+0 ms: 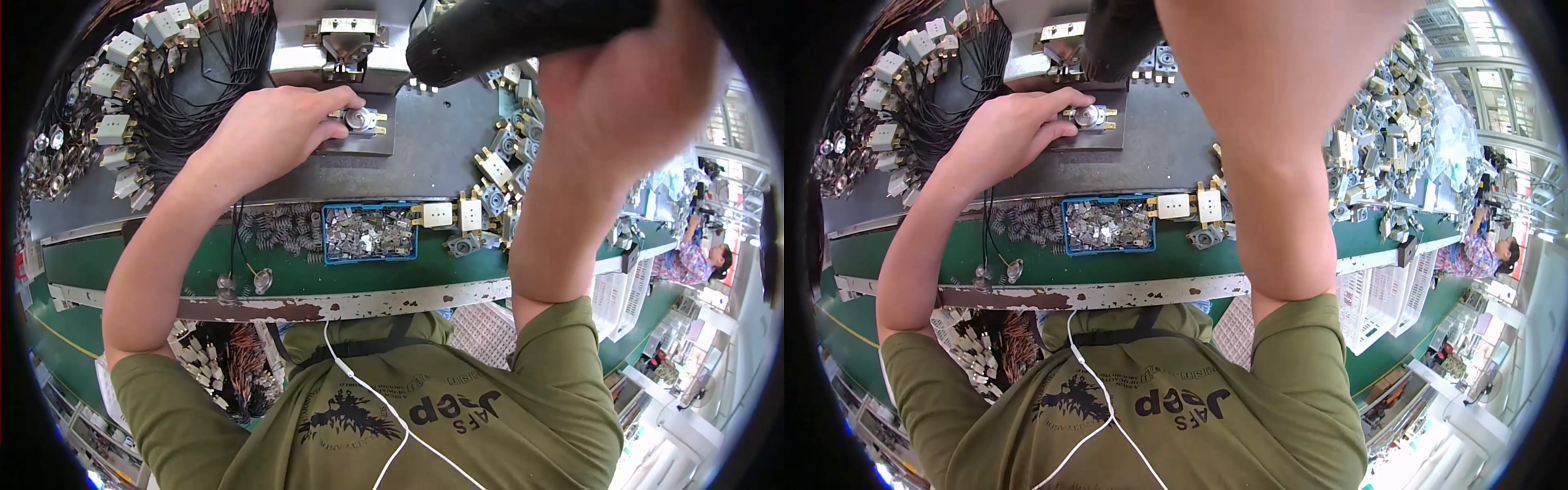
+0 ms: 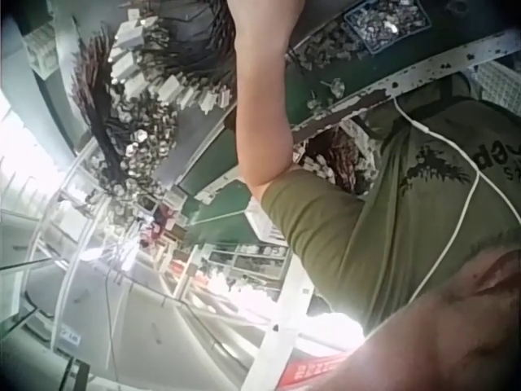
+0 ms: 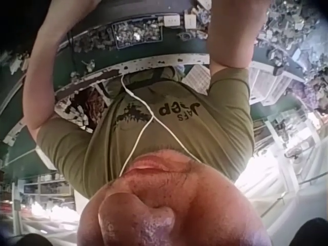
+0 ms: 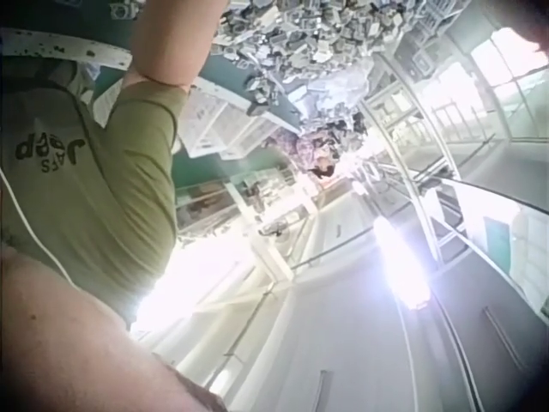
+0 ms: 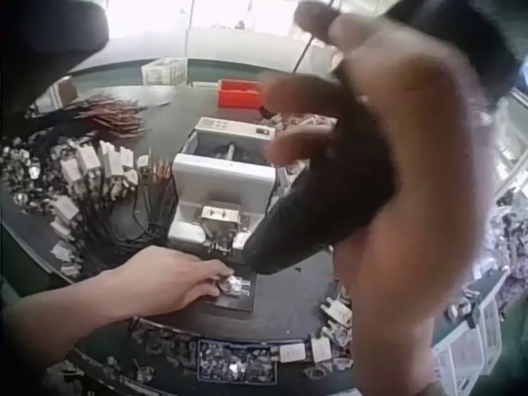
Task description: Assembling small electronic components on a production line using a power screwdriver.
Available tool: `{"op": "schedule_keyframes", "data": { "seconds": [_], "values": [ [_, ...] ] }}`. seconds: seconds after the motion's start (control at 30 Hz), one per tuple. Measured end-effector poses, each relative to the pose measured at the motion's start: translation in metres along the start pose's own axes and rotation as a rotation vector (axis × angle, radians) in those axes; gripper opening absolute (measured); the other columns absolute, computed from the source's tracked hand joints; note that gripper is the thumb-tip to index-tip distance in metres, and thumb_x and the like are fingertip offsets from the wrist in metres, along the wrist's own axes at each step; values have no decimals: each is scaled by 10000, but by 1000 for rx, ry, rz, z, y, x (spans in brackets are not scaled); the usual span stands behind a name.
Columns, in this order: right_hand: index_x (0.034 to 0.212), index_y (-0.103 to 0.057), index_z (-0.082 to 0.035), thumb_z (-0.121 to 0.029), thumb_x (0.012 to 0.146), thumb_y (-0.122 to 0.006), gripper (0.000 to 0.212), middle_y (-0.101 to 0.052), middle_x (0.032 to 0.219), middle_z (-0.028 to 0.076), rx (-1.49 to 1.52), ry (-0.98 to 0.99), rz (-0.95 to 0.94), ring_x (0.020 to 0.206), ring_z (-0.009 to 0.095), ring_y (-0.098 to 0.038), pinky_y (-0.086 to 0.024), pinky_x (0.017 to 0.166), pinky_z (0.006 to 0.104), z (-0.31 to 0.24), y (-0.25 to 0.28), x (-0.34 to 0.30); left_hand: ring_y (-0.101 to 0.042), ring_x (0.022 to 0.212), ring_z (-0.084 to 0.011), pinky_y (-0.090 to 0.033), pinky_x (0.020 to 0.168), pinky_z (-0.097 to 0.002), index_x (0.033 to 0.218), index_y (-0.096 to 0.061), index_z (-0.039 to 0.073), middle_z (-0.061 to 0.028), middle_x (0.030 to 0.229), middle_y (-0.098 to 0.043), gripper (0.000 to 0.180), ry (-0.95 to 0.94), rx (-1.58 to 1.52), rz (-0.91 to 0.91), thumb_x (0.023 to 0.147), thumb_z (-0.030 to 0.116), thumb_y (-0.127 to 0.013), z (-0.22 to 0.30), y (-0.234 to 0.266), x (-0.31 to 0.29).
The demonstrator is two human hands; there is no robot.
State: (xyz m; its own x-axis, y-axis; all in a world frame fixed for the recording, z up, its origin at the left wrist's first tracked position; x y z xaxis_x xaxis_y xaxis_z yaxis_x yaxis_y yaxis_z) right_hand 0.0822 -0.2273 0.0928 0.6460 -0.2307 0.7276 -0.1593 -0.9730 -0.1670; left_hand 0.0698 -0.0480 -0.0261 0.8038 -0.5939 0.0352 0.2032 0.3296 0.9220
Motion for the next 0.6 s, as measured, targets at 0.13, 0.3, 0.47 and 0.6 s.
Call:
{"op": "schedule_keyframes", "data": {
  "seconds": [0.13,0.3,0.47,0.6],
  "values": [
    [1248,-524,-18,-140,946,-776,412,-689,853,104,18,-25,-48,697,143,-676,-545,593,271,-1,-13,1,-724,941,-313,-577,764,-436,1257,-644,174,-97,982,-752,303,19,13,-27,982,302,-646,-4,-1,-1],
    [1207,-533,-22,-134,935,-790,391,-682,808,92,41,-38,-116,645,140,-667,-536,557,270,-2,-32,7,-708,946,-333,-565,797,-450,1304,-632,177,-114,999,-737,351,39,-41,-55,966,265,-666,-1,0,0],
    [1123,-512,-40,-74,917,-797,354,-671,777,62,89,-44,-35,561,131,-633,-501,497,258,3,-44,5,-707,926,-328,-564,783,-453,1301,-635,182,-109,975,-732,345,65,-57,-81,968,267,-663,-1,0,-1],
    [1174,-468,-37,-7,918,-774,400,-679,851,79,170,-115,30,582,122,-630,-512,505,259,13,-47,1,-723,920,-319,-573,748,-453,1279,-637,176,-98,954,-745,327,54,-40,-64,972,286,-655,0,-1,-1]
  ]
}}
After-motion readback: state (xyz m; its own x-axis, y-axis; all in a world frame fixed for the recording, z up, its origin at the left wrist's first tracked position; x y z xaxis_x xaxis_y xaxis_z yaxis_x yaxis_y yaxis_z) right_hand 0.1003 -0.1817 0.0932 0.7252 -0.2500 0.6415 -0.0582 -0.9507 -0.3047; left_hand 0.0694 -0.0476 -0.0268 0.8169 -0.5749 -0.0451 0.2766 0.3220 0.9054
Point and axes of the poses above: each hand's wrist, its own x-axis towards the middle knuckle, its own y-axis out of the back of the hand, z = x × y, the point moved 4 cm from there along x, towards the middle knuckle
